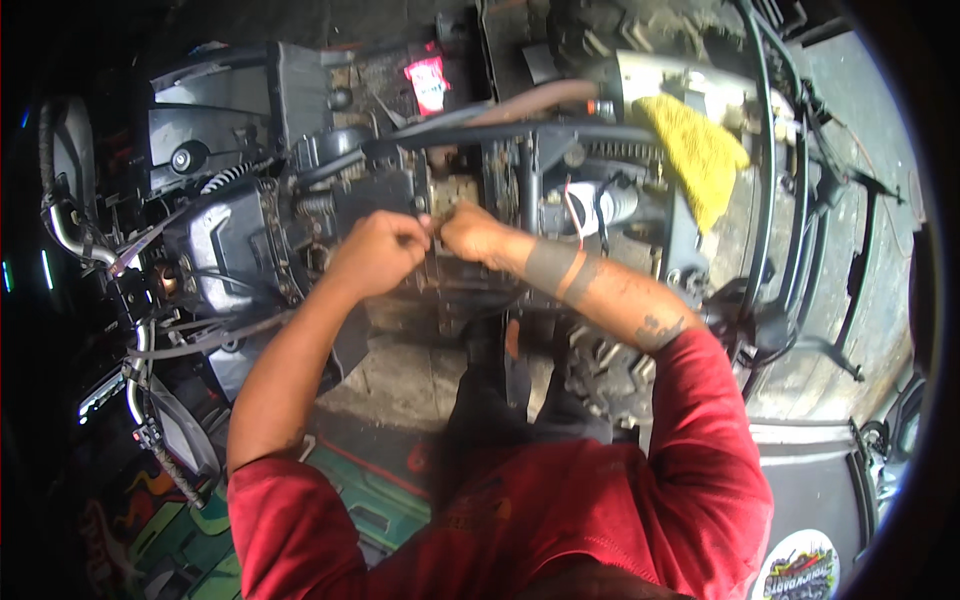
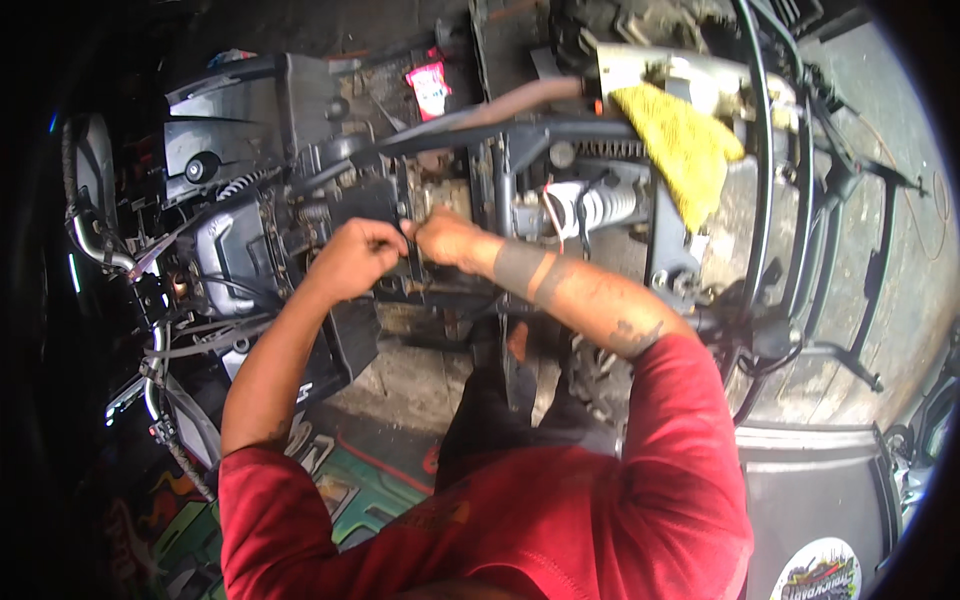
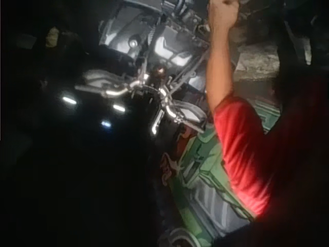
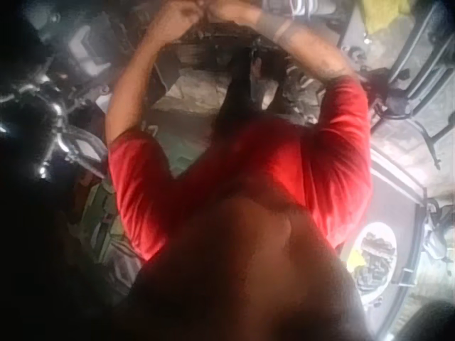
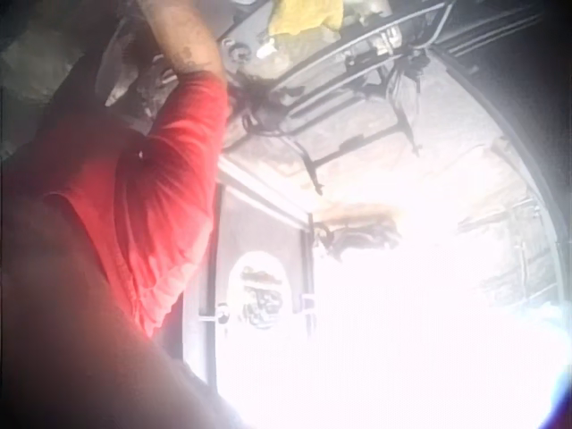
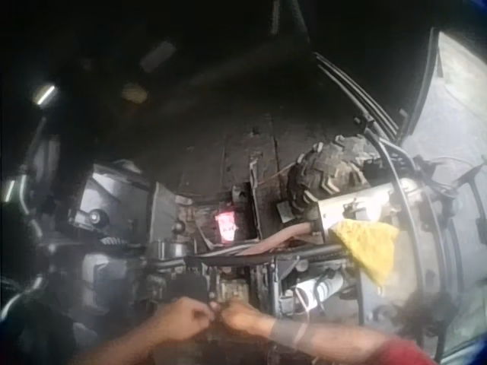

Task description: Repairing internal components of an all-terrain vehicle in a service bay.

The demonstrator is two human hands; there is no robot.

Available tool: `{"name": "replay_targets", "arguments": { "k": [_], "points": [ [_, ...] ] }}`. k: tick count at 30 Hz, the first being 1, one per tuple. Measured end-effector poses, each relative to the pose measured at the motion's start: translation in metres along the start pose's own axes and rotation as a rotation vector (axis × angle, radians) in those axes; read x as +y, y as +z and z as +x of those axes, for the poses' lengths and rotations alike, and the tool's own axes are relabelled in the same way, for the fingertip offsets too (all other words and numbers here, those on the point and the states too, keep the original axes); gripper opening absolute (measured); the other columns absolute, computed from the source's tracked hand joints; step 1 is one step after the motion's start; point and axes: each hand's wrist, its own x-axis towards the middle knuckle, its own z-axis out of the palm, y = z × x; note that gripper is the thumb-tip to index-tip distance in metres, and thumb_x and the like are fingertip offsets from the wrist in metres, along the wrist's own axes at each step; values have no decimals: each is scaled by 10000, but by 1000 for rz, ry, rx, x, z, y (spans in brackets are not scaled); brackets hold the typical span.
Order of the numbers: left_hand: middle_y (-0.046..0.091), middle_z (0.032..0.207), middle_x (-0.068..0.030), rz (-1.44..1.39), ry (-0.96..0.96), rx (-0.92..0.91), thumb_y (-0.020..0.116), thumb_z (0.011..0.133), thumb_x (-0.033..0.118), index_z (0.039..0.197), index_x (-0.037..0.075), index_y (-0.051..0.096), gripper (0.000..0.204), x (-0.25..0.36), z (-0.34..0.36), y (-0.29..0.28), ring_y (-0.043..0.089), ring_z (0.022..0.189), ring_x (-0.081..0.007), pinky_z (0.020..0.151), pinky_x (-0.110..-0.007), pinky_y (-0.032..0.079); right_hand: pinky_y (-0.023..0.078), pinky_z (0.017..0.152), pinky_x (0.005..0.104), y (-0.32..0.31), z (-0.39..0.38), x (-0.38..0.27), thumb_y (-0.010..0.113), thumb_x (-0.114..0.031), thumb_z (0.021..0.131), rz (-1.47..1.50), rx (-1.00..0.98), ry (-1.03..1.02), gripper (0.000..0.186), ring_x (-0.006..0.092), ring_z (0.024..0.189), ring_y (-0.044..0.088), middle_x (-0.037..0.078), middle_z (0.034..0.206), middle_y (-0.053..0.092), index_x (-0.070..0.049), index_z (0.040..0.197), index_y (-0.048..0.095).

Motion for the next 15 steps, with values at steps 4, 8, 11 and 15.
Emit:
{"name": "replay_targets", "arguments": {
  "k": [4,8,11,15],
  "points": [
    [588,680,-28,-146,-50,53,545,738,32,801,-8,633,116,-1,-1,7,513,621,-89,575,-238,418,425,671,367,-2,-1,2,546,-387,838,-40,-44,-4,519,209,731,531,233,809,597,129,886,571],
    [497,612,19,-459,-226,131,528,754,65,775,48,620,96,-7,-8,26,427,522,-68,466,-214,339,417,784,373,-5,8,6,495,-439,847,-218,-54,35,529,323,913,584,249,888,606,76,893,604],
    [443,559,21,-1314,-523,296,505,763,154,833,109,568,105,-1,-22,41,371,432,-101,424,-239,315,401,832,378,-2,19,16,464,-473,849,-263,-43,-13,534,336,979,562,233,894,610,35,878,626],
    [447,537,-4,-1951,-498,477,503,763,250,805,146,518,113,6,-20,64,349,398,-120,423,-250,312,413,794,372,0,11,4,469,-461,852,-380,-67,-47,507,311,922,586,215,885,618,17,861,637]
  ]
}}
